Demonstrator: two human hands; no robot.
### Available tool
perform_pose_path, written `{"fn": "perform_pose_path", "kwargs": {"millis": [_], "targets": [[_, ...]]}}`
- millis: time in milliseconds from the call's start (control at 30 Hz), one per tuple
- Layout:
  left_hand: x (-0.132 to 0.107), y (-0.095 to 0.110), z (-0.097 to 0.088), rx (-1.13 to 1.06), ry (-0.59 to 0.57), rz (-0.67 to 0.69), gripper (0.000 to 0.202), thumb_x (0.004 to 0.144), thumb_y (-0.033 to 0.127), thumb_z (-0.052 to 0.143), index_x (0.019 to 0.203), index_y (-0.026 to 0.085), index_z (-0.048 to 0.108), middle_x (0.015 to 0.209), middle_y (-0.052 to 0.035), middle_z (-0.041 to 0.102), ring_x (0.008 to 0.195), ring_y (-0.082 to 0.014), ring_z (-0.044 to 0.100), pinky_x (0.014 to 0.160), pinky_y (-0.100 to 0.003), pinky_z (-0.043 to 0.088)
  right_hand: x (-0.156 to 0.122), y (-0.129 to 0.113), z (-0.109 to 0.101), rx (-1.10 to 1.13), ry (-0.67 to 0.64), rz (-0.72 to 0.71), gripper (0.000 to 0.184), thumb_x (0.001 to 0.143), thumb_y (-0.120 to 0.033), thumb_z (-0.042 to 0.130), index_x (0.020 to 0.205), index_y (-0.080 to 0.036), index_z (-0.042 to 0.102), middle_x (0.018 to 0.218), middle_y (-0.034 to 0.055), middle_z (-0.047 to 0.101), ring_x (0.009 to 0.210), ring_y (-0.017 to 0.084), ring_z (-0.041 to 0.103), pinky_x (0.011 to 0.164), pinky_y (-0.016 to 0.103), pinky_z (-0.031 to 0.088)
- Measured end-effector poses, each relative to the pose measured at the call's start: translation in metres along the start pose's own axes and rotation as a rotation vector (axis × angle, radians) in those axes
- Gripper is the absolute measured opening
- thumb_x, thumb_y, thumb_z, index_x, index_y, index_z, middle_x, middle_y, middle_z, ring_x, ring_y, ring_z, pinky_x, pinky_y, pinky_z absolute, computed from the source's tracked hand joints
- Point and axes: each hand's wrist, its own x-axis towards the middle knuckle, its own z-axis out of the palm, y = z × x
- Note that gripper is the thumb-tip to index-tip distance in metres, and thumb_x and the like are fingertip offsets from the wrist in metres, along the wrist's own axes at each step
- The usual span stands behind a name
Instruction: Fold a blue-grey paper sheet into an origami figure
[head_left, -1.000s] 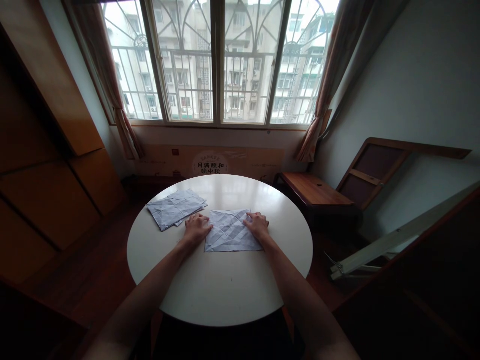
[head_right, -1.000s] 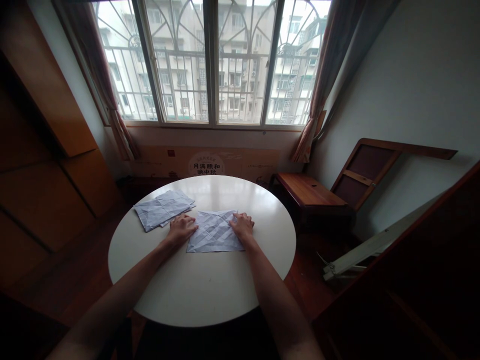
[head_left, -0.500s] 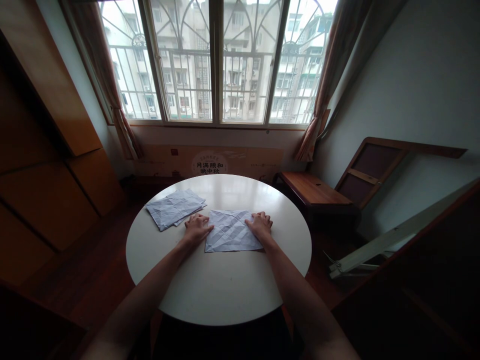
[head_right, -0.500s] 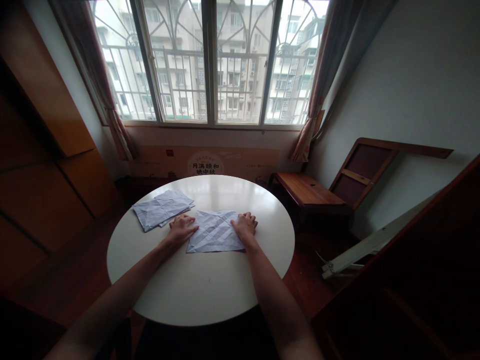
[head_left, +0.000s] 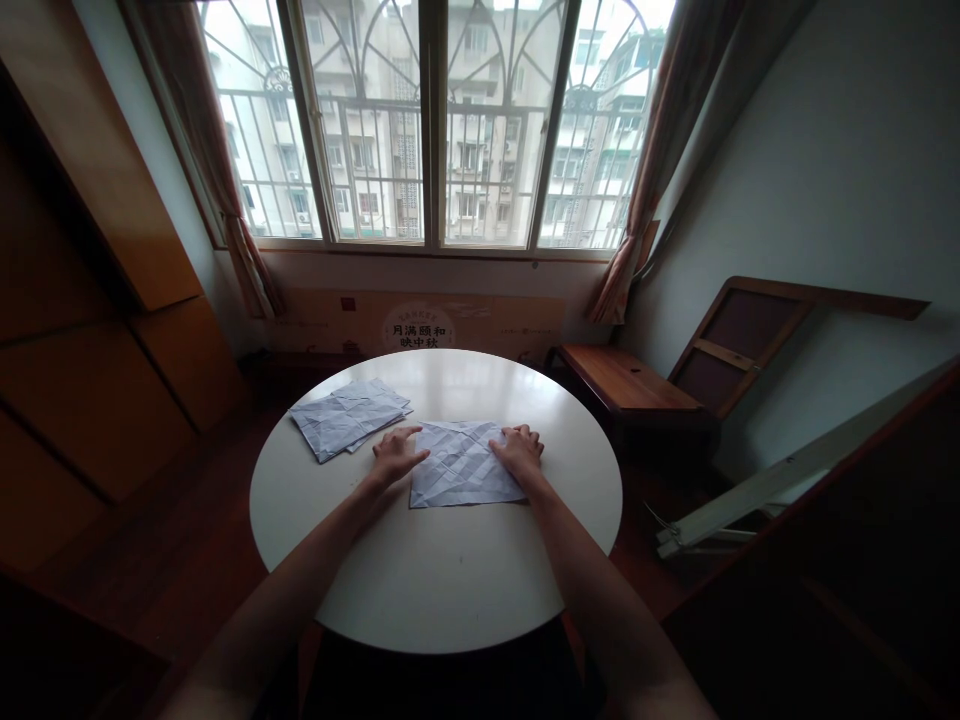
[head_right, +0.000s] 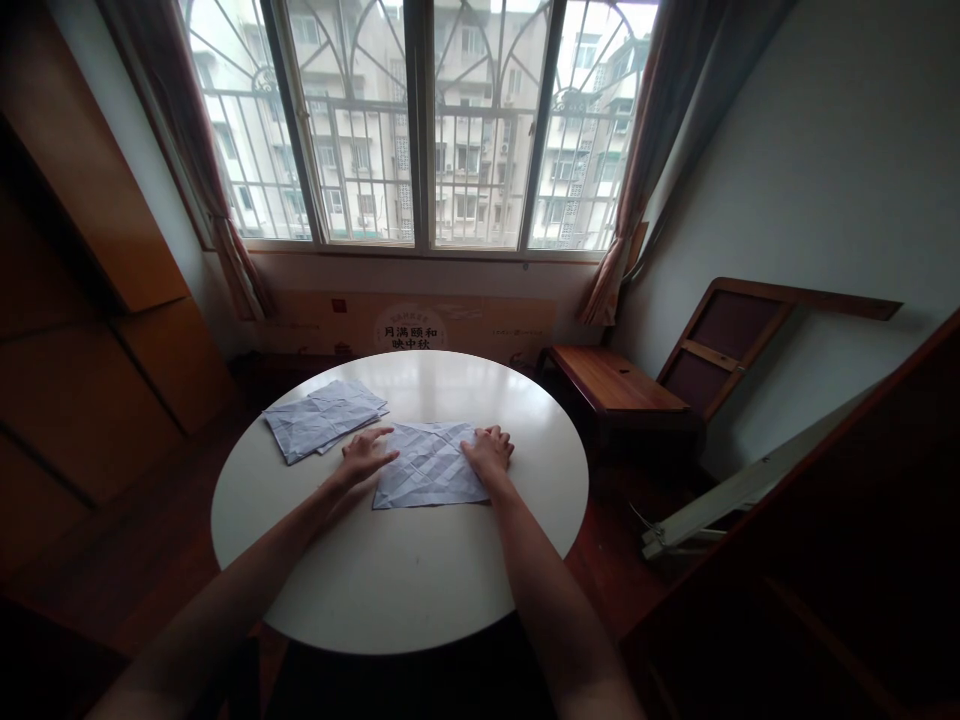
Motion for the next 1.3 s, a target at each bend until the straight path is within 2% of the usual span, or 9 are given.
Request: {"fn": "perform_pose_path", "kwargs": {"millis": [233, 400, 533, 633, 800, 900, 1100, 1233, 1300], "targets": [[-0.003, 0.002, 0.001, 0.127, -0.041, 0.037, 0.028, 0.077, 0.043, 0.067, 0.101, 0.028, 0.071, 0.123, -0.0035, 0.062, 0.119, -0.0299, 0.049, 0.098, -0.043, 0.033, -0.002, -0.001, -0.003, -0.005, 0.037, 0.057, 0.044, 0.084, -0.051, 0.055, 0.112, -0.018, 0.065, 0.121, 0.0159, 0.052, 0.114, 0.032, 0.044, 0.094, 0.041, 0.033], [-0.004, 0.000, 0.003, 0.135, -0.020, 0.054, 0.029, 0.077, 0.044, 0.066, 0.101, 0.029, 0.072, 0.121, -0.0031, 0.062, 0.118, -0.0300, 0.049, 0.099, -0.044, 0.033, -0.006, -0.004, -0.006, -0.030, 0.059, 0.092, 0.051, 0.082, -0.058, 0.056, 0.107, -0.014, 0.064, 0.120, 0.0191, 0.054, 0.114, 0.035, 0.045, 0.094, 0.043, 0.031], [-0.004, 0.001, 0.002, 0.142, -0.023, 0.047, 0.030, 0.076, 0.045, 0.066, 0.101, 0.029, 0.072, 0.121, -0.0031, 0.061, 0.117, -0.0306, 0.049, 0.098, -0.044, 0.034, -0.007, -0.005, -0.008, -0.056, 0.021, 0.095, 0.061, 0.080, -0.061, 0.056, 0.113, -0.009, 0.060, 0.120, 0.0224, 0.055, 0.114, 0.036, 0.048, 0.095, 0.045, 0.031], [-0.004, 0.001, 0.001, 0.146, -0.026, 0.045, 0.030, 0.077, 0.046, 0.065, 0.101, 0.029, 0.072, 0.121, -0.0032, 0.061, 0.118, -0.0308, 0.049, 0.099, -0.044, 0.034, -0.008, -0.005, -0.009, -0.046, -0.017, 0.088, 0.059, 0.080, -0.060, 0.057, 0.112, -0.011, 0.059, 0.119, 0.0210, 0.057, 0.113, 0.035, 0.050, 0.095, 0.045, 0.032], [-0.004, 0.000, 0.001, 0.150, -0.036, 0.043, 0.032, 0.077, 0.047, 0.064, 0.103, 0.030, 0.071, 0.122, -0.0026, 0.062, 0.118, -0.0305, 0.049, 0.098, -0.044, 0.034, -0.007, -0.004, -0.008, -0.005, -0.025, 0.080, 0.048, 0.080, -0.055, 0.059, 0.107, -0.015, 0.060, 0.118, 0.0173, 0.059, 0.113, 0.033, 0.052, 0.093, 0.042, 0.035], [-0.005, 0.000, 0.000, 0.146, -0.036, 0.041, 0.032, 0.077, 0.046, 0.064, 0.103, 0.030, 0.072, 0.123, -0.0036, 0.062, 0.118, -0.0313, 0.049, 0.098, -0.044, 0.034, -0.005, -0.003, -0.007, 0.042, -0.028, 0.089, 0.045, 0.079, -0.049, 0.061, 0.111, -0.016, 0.058, 0.115, 0.0146, 0.062, 0.112, 0.031, 0.054, 0.093, 0.041, 0.036], [-0.005, -0.001, 0.000, 0.135, -0.041, 0.059, 0.031, 0.077, 0.046, 0.064, 0.103, 0.029, 0.071, 0.123, -0.0048, 0.062, 0.118, -0.0318, 0.049, 0.099, -0.045, 0.033, 0.001, -0.001, -0.005, 0.237, -0.058, 0.094, 0.064, 0.075, -0.027, 0.061, 0.136, -0.019, 0.044, 0.107, 0.0082, 0.069, 0.105, 0.025, 0.061, 0.094, 0.038, 0.038], [-0.005, 0.000, 0.000, 0.145, -0.030, 0.074, 0.030, 0.080, 0.045, 0.062, 0.103, 0.029, 0.071, 0.122, -0.0047, 0.062, 0.117, -0.0309, 0.049, 0.099, -0.045, 0.032, 0.005, 0.004, -0.007, 0.357, -0.057, 0.090, 0.040, 0.076, -0.022, 0.052, 0.114, -0.021, 0.065, 0.103, 0.0064, 0.072, 0.099, 0.023, 0.065, 0.082, 0.030, 0.044], [-0.006, 0.001, 0.000, 0.149, -0.019, 0.078, 0.028, 0.082, 0.044, 0.060, 0.102, 0.028, 0.071, 0.120, -0.0049, 0.062, 0.116, -0.0300, 0.050, 0.098, -0.045, 0.033, 0.007, 0.006, -0.008, 0.426, -0.017, 0.096, 0.033, 0.079, -0.024, 0.049, 0.104, -0.021, 0.070, 0.101, 0.0070, 0.072, 0.095, 0.022, 0.066, 0.077, 0.028, 0.046]]}}
